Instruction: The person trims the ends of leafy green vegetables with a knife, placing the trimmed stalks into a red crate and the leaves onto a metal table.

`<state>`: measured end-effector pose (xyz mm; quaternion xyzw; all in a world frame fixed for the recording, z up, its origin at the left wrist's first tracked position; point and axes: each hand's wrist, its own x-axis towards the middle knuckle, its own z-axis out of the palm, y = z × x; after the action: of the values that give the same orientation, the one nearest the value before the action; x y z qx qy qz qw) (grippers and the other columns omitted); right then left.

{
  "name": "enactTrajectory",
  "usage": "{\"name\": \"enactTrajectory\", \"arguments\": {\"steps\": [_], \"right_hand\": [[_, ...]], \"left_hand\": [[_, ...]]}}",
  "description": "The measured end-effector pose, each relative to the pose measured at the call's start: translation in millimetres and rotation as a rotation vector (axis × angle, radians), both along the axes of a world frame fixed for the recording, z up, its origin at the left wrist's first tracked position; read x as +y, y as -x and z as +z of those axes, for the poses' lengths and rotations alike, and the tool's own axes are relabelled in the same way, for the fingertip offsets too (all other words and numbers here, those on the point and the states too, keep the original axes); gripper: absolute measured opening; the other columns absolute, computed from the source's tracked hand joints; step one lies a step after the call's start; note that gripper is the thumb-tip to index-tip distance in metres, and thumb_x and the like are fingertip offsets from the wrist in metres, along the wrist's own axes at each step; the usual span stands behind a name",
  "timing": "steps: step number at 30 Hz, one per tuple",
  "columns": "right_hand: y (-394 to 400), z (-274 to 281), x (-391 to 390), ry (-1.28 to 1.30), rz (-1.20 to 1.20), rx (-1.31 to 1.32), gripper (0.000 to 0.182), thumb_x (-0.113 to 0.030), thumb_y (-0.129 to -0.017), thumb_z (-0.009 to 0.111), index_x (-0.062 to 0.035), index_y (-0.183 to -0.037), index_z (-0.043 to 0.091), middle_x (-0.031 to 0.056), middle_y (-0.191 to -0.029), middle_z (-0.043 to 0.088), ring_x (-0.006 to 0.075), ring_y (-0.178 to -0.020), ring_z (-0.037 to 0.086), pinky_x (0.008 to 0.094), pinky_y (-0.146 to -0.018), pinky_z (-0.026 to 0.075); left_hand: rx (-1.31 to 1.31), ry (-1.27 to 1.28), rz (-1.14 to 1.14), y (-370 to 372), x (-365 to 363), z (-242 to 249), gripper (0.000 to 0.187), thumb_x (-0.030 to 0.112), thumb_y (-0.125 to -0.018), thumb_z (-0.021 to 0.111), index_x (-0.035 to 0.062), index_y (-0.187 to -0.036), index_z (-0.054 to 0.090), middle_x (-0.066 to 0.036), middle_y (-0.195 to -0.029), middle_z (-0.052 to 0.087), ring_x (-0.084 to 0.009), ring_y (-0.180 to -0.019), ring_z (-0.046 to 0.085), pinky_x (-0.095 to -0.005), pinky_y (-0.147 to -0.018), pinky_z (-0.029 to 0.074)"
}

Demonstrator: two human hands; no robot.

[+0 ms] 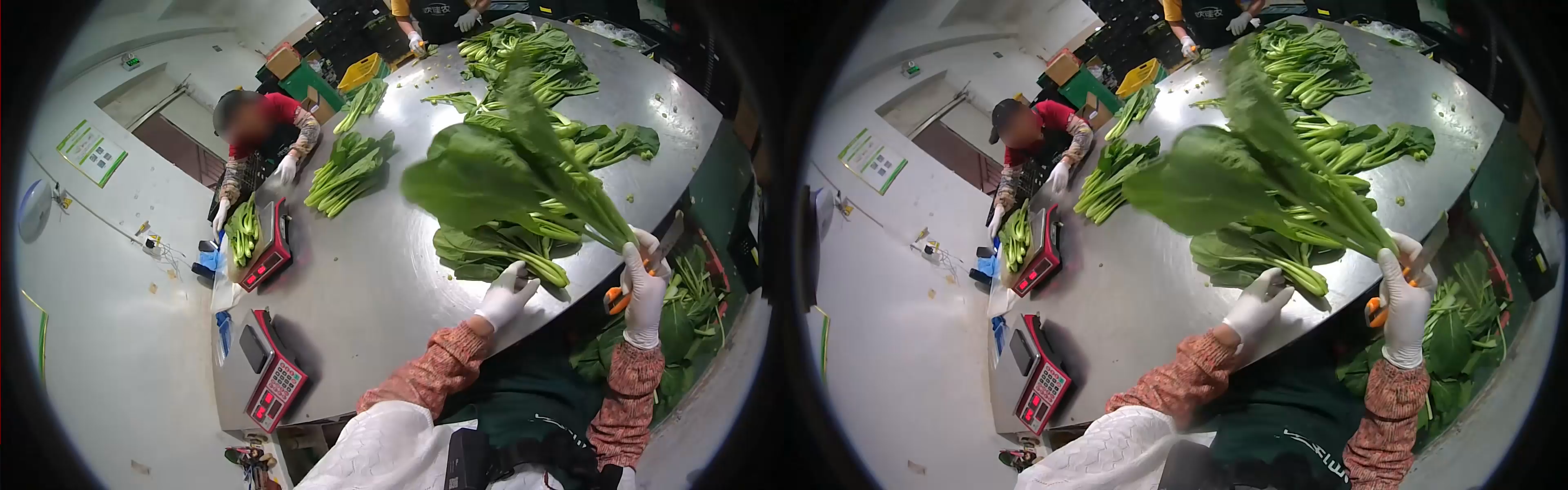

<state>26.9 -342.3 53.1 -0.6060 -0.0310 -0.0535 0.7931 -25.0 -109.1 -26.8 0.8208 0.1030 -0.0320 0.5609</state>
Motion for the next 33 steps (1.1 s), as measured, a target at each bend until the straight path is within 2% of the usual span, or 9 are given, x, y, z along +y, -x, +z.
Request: {"name": "enactTrajectory", "arguments": {"steps": [4,11,13,15,17,21,23,28,33], "right_hand": [[11.9,-23.2,-19.8,-0.094,-0.093,0.06,0.023,-0.015,-0.096,0.061,0.0012,-0.113,0.061,0.0022,-0.083,0.062,-0.0005,-0.047,0.038,0.0162,-0.041,0.031],[35.2,-19.7,-13.4,-0.157,-0.145,0.08,0.017,-0.011,-0.096,0.06,-0.0004,-0.108,0.063,0.0018,-0.079,0.061,-0.0004,-0.046,0.037,0.0163,-0.041,0.027],[35.8,-12.5,-14.6,-0.189,-0.109,0.114,0.015,-0.01,-0.095,0.061,-0.0013,-0.106,0.065,-0.0021,-0.076,0.059,-0.0005,-0.048,0.038,0.0172,-0.043,0.026],[40.9,-9.6,-18.4,-0.162,-0.136,0.097,0.015,-0.01,-0.092,0.065,-0.0019,-0.105,0.067,-0.0052,-0.073,0.057,-0.0006,-0.05,0.037,0.0184,-0.044,0.026],[48.0,-2.0,-28.6,-0.083,-0.132,0.132,0.018,-0.008,-0.09,0.069,0.0,-0.105,0.066,-0.0041,-0.076,0.058,0.0011,-0.056,0.043,0.019,-0.049,0.033],[56.1,5.8,-35.5,-0.025,-0.003,-0.069,0.023,-0.004,-0.088,0.07,0.0031,-0.109,0.064,0.0003,-0.086,0.065,0.0044,-0.072,0.053,0.0194,-0.064,0.044],[69.2,26.6,-47.5,0.014,0.139,-0.162,0.025,-0.003,-0.088,0.069,0.002,-0.112,0.064,0.0001,-0.09,0.067,0.004,-0.074,0.054,0.0197,-0.065,0.045],[67.5,1.6,-75.2,0.446,-0.255,-0.388,0.03,-0.001,-0.095,0.059,0.0027,-0.124,0.06,0.0087,-0.099,0.071,0.013,-0.084,0.067,0.0252,-0.072,0.051],[83.6,4.2,-97.4,0.779,-0.327,-0.325,0.05,0.009,-0.074,0.062,-0.008,-0.121,0.064,0.012,-0.088,0.069,0.0261,-0.076,0.069,0.0309,-0.068,0.055]], "left_hand": [[-0.157,-0.211,-0.055,17.6,-0.7,-8.1,0.061,0.024,-0.082,0.07,-0.007,-0.13,0.047,-0.02,-0.097,0.062,-0.0307,-0.086,0.062,-0.0365,-0.081,0.05],[-0.212,-0.567,-0.131,33.3,8.7,2.7,0.075,0.035,-0.087,0.065,-0.0103,-0.14,0.037,-0.032,-0.136,0.048,-0.0396,-0.127,0.049,-0.0381,-0.107,0.04],[-0.163,-0.676,-0.203,33.1,8.1,30.7,0.061,0.033,-0.085,0.064,-0.0004,-0.133,0.049,-0.027,-0.119,0.059,-0.0397,-0.112,0.057,-0.0405,-0.096,0.046],[-0.124,-1.085,-0.449,39.8,12.1,38.2,0.026,0.025,-0.087,0.064,0.0042,-0.101,0.068,-0.015,-0.083,0.069,-0.0301,-0.073,0.067,-0.0352,-0.066,0.054],[-0.389,-0.83,-0.211,49.2,-22.8,89.5,0.005,0.006,-0.082,0.07,0.0066,-0.087,0.071,-0.011,-0.082,0.07,-0.0243,-0.069,0.067,-0.0332,-0.063,0.054],[-1.022,-1.019,-0.266,36.1,-72.5,158.8,0.038,-0.005,-0.076,0.071,0.0029,-0.112,0.064,-0.015,-0.11,0.064,-0.0308,-0.095,0.063,-0.037,-0.082,0.051],[-0.931,-0.972,-0.414,19.9,-108.8,161.8,0.042,-0.006,-0.077,0.069,0.0021,-0.117,0.061,-0.016,-0.11,0.062,-0.0307,-0.094,0.063,-0.0359,-0.083,0.051],[-0.637,-0.41,-0.453,13.1,-126.7,139.9,0.029,-0.001,-0.083,0.065,-0.0017,-0.111,0.059,-0.015,-0.097,0.063,-0.0262,-0.084,0.063,-0.032,-0.077,0.05],[-0.341,-0.05,-0.472,8.9,-137.6,125.9,0.026,0.003,-0.083,0.066,-0.0024,-0.108,0.061,-0.013,-0.092,0.066,-0.02,-0.081,0.065,-0.0302,-0.076,0.051]]}}
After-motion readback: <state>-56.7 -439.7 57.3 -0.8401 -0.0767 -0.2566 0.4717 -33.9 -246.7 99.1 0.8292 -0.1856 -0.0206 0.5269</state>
